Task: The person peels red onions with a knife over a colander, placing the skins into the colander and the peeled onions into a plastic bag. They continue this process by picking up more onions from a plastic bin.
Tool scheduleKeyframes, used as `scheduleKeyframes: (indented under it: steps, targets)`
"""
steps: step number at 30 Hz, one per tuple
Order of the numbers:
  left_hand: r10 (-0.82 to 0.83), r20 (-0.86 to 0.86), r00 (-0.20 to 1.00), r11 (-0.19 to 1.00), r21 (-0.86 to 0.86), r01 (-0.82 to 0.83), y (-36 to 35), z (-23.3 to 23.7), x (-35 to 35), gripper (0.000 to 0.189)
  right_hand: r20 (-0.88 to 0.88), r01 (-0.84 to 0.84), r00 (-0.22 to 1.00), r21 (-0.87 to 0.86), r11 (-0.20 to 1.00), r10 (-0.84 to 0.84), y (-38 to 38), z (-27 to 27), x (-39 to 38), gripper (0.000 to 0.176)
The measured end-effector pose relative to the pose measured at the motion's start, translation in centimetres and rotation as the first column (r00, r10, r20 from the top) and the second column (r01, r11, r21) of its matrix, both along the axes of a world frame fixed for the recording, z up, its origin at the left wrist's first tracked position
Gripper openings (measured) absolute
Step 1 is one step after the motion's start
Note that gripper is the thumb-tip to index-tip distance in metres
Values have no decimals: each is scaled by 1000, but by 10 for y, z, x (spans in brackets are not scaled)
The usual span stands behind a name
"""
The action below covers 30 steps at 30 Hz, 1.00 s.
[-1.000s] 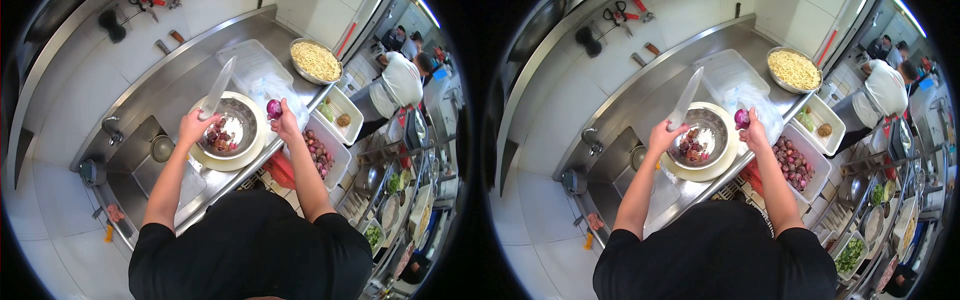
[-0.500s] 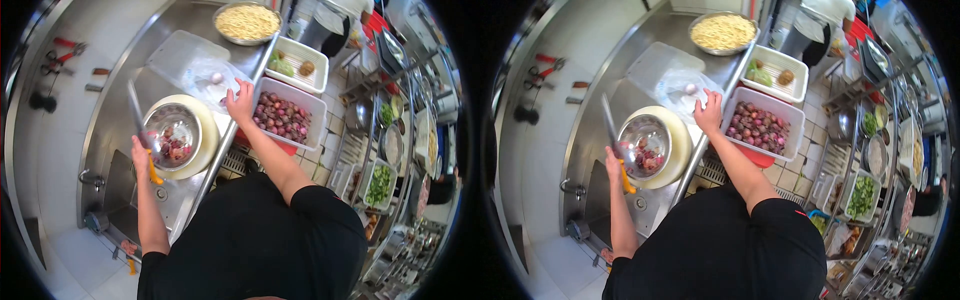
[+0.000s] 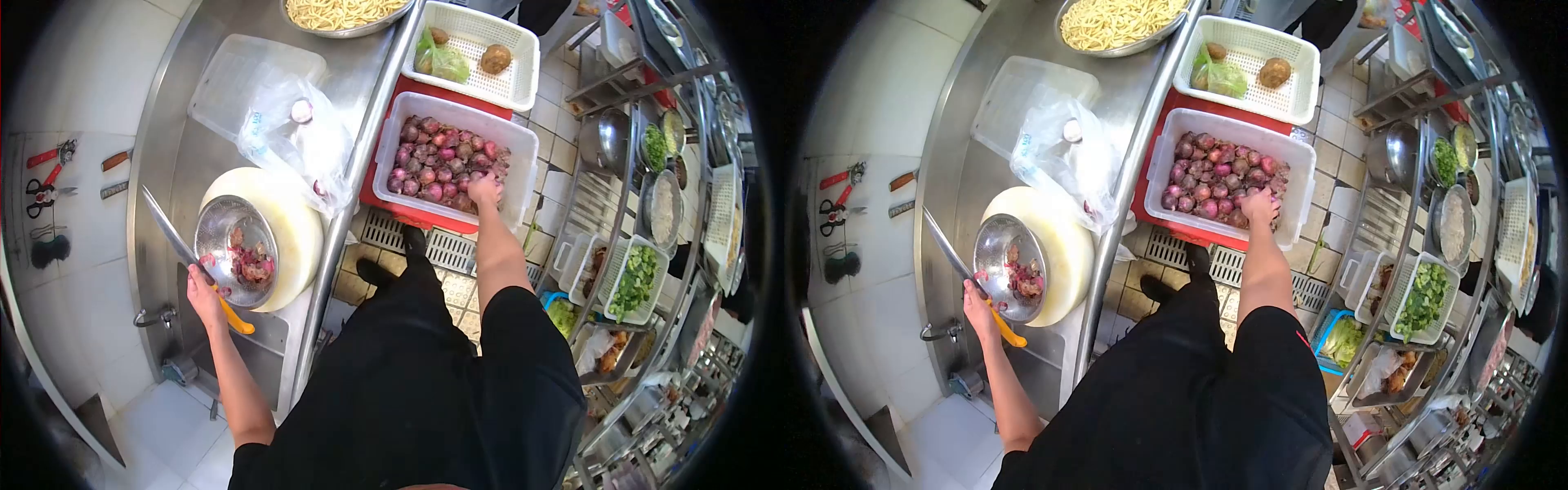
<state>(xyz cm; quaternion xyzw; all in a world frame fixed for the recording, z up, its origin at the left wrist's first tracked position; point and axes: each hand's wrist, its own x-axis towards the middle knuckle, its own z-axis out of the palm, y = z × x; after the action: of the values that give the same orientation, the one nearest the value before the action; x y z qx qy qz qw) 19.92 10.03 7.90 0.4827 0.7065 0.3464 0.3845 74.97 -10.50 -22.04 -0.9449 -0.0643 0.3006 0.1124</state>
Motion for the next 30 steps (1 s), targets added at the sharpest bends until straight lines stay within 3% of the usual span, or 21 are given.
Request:
scheduleKeyframes:
  steps: [4,8,11,12,15,16,19,20,21,23,27,30]
  targets:
    - [-16,14,1000,1000,-12,17,-9,4,15,39,-14,47,999,-67,997,-48,10,-29,16,69]
    - [-27,50,998,999,29,25,-10,-1,14,38,-6,-49,999,-225,973,49,15,-78,28,76]
    - [-18,29,999,999,33,17,-10,9,32,37,-143,-41,990,-229,973,8,21,-35,26,73]
    - [-27,14,1000,999,35,26,-9,10,36,38,-67,33,997,-160,987,-44,17,-39,22,73]
    - [-37,19,999,998,45,36,-9,16,44,39,-7,41,999,-70,997,-41,8,-7,12,76]
    - [-43,20,999,997,64,42,-9,16,44,40,-21,100,995,118,988,-98,-1,-10,14,78]
    - [-76,41,996,992,104,71,-14,29,51,39,-356,215,934,589,779,12,-30,-30,29,83]
    - [-85,32,996,990,113,81,-14,27,49,39,-301,192,953,667,720,25,-38,-36,31,82]
    - [-94,23,995,988,122,91,-13,24,44,38,-104,-26,988,599,800,110,-42,-16,29,84]
    - [-119,31,992,984,134,114,-11,17,39,38,250,-402,909,315,860,334,-45,39,17,89]
    - [-164,83,983,976,161,149,-6,8,34,38,195,-317,948,554,770,250,-45,26,43,76]
    - [-185,139,973,975,148,164,-7,8,34,36,166,-363,932,416,833,323,-38,43,51,68]
